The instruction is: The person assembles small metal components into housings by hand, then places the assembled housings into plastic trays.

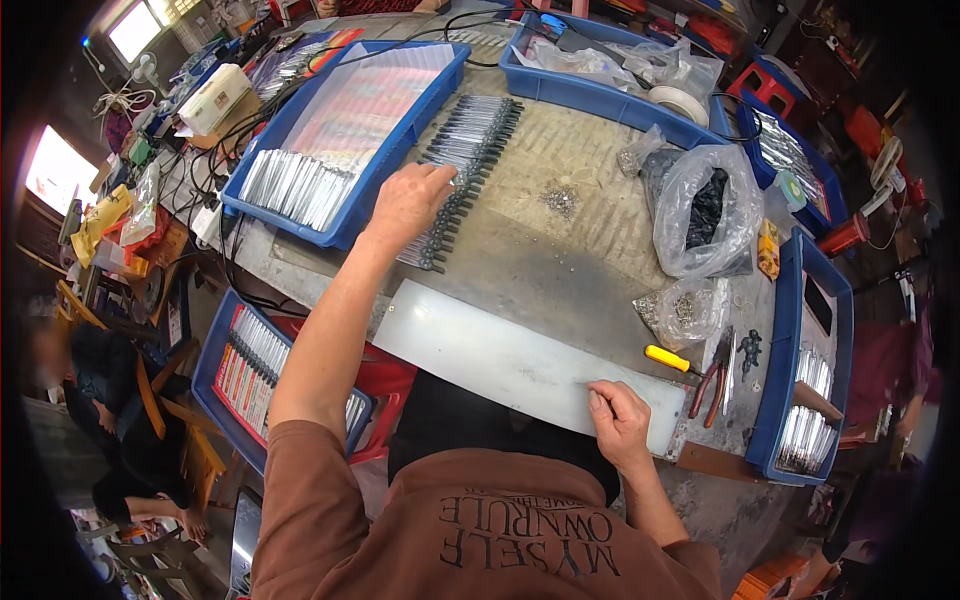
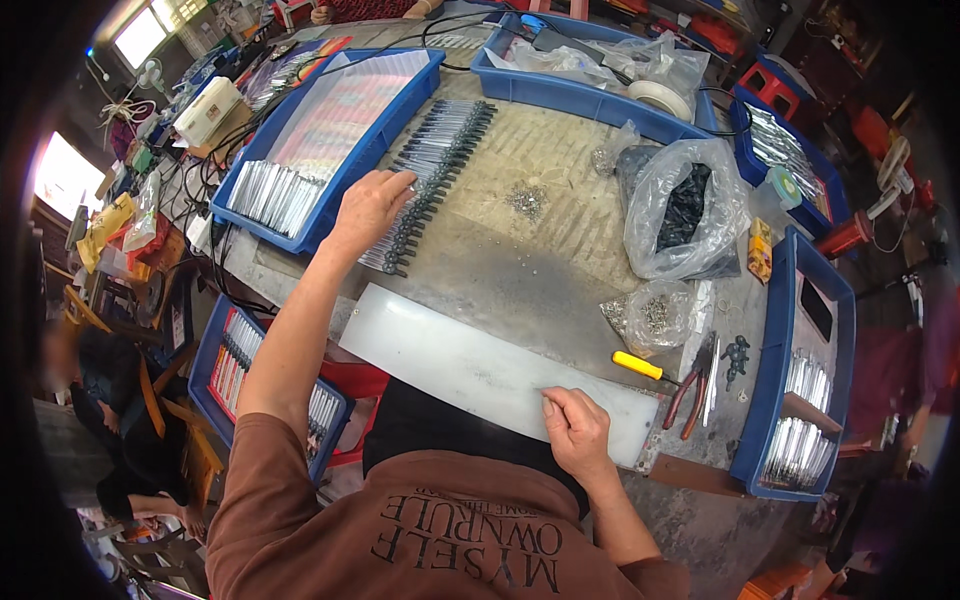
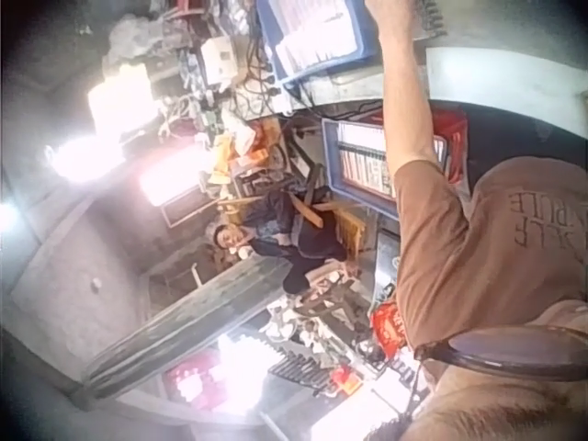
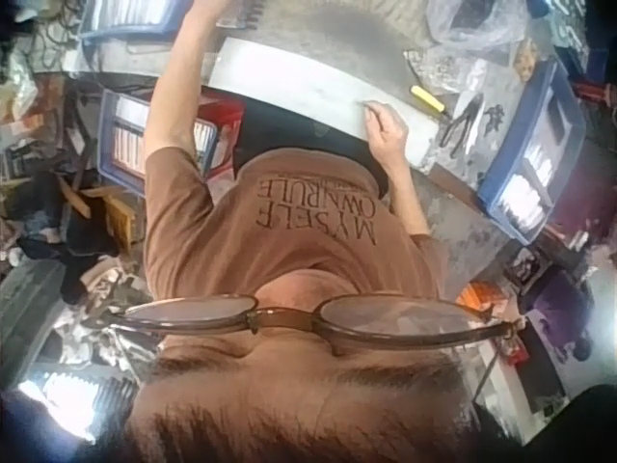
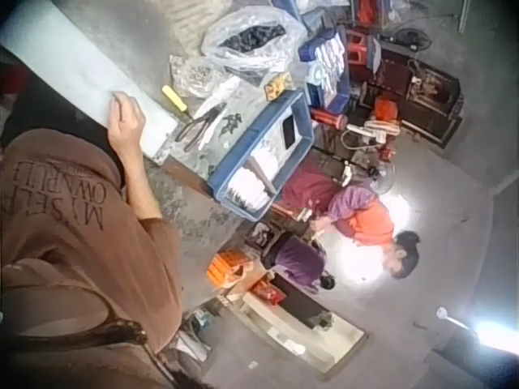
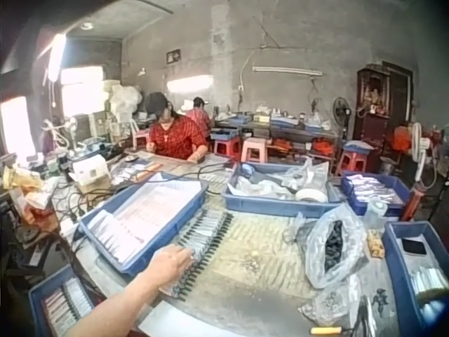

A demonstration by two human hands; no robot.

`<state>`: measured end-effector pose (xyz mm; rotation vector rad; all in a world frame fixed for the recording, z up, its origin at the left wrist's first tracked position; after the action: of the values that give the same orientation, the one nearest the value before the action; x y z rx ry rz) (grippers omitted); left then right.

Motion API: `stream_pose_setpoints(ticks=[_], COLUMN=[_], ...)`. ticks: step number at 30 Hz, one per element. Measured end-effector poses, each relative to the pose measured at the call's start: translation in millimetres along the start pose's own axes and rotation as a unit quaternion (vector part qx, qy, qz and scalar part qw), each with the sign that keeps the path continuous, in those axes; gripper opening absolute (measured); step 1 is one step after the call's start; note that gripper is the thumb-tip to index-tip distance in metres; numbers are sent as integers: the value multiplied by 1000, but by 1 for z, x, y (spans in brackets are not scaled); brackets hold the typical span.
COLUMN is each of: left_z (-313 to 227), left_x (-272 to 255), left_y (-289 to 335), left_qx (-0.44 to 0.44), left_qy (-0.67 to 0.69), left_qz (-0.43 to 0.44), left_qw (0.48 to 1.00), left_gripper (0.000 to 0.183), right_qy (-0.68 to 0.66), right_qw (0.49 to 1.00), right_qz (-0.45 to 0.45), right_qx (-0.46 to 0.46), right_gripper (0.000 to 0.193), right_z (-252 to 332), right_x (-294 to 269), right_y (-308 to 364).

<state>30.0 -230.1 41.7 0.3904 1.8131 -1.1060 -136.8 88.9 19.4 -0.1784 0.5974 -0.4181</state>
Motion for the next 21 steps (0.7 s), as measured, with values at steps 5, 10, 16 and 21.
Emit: stream_pose_setpoints(ticks=[5, 10, 16, 21], left_z=[18, 27, 34, 33], left_x=[28, 47, 56, 61], left_y=[-16, -26, -34, -39], left_qx=[28, 34, 52, 60], left_qy=[-11, -2, 5, 4], left_qz=[-25, -39, -52, -25], left_qw=[999, 999, 997, 998], left_gripper=[14, 15, 18, 19], right_qy=[-2, 3, -9, 5], right_qw=[1000, 1000, 1000, 1000], right_qz=[-4, 6, 9, 6], right_qx=[-5, 9, 21, 4], right_gripper=[8, 8, 8, 8], right_z=[-1, 0, -2, 0], right_x=[-1, -2, -1, -3], right_y=[-1, 0, -1, -4])
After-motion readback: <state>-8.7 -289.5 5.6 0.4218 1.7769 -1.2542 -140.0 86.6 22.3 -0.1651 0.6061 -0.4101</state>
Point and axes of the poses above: each hand's wrist, its own y-axis away from the middle knuckle, its own x-axis out of the palm, z = x × y, the point moved 2 cm from there along -y, towards the middle knuckle, and after that the axes turned 1 degree about -z, right-handed, at the moved point
